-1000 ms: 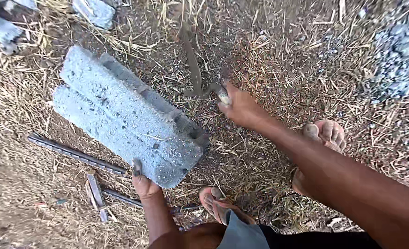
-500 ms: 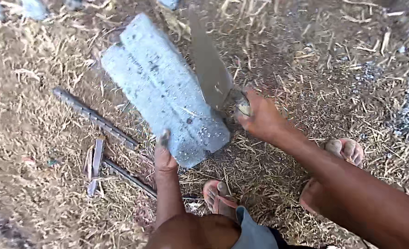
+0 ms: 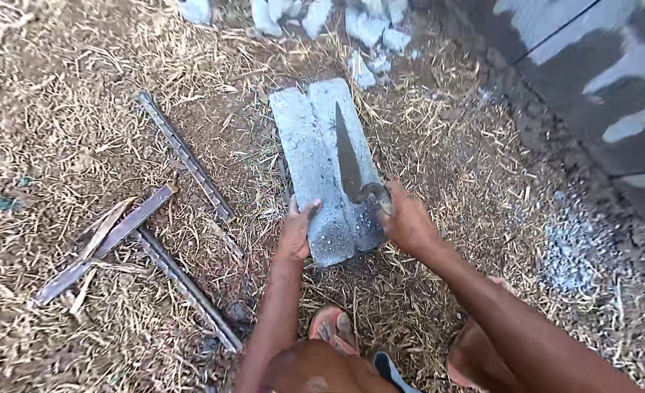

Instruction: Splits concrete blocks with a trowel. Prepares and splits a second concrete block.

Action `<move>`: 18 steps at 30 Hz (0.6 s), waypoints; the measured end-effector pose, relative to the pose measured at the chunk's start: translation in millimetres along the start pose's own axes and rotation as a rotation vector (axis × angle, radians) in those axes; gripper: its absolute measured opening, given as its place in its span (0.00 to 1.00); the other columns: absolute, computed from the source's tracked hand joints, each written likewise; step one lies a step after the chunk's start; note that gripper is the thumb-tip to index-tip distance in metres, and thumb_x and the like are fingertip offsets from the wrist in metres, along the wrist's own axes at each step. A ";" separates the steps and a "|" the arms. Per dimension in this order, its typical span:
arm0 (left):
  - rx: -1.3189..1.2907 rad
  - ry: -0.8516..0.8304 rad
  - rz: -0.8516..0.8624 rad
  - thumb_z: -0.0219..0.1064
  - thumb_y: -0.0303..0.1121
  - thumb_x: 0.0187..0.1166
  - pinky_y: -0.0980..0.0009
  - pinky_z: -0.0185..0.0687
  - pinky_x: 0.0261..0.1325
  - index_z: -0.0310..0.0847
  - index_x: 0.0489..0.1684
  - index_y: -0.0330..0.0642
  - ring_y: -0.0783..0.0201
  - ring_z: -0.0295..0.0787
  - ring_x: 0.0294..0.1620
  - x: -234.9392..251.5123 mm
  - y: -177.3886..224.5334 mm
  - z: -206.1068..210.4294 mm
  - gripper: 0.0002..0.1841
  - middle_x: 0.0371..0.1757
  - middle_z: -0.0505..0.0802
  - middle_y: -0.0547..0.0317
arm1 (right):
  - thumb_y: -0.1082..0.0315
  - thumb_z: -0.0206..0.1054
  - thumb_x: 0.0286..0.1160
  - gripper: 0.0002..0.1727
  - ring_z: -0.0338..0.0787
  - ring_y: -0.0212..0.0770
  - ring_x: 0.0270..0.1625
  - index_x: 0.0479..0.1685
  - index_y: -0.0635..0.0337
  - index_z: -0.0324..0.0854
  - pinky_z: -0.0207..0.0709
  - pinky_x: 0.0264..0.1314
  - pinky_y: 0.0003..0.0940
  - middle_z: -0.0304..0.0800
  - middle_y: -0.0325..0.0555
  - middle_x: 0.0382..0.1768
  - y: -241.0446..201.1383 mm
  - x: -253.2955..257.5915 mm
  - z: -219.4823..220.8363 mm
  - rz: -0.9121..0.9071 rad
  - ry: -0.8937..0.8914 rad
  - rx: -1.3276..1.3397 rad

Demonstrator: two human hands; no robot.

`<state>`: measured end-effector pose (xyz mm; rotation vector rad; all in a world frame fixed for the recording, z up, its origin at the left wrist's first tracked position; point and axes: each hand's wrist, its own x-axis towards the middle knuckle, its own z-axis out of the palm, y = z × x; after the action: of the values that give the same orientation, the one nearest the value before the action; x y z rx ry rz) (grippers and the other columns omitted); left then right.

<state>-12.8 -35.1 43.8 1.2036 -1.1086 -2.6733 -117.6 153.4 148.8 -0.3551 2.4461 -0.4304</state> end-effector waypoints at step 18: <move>1.129 0.293 0.231 0.60 0.57 0.86 0.33 0.81 0.56 0.73 0.79 0.43 0.39 0.89 0.50 39.1 100.9 3.2 0.32 0.50 0.92 0.38 | 0.58 0.67 0.83 0.28 0.89 0.61 0.34 0.78 0.61 0.69 0.83 0.36 0.65 0.88 0.64 0.39 15.7 86.5 -27.7 -0.021 0.074 0.249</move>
<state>-69.2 -119.7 80.9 1.3039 -2.5745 -1.5193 -203.7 143.4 117.6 -0.2624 2.4245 -0.7602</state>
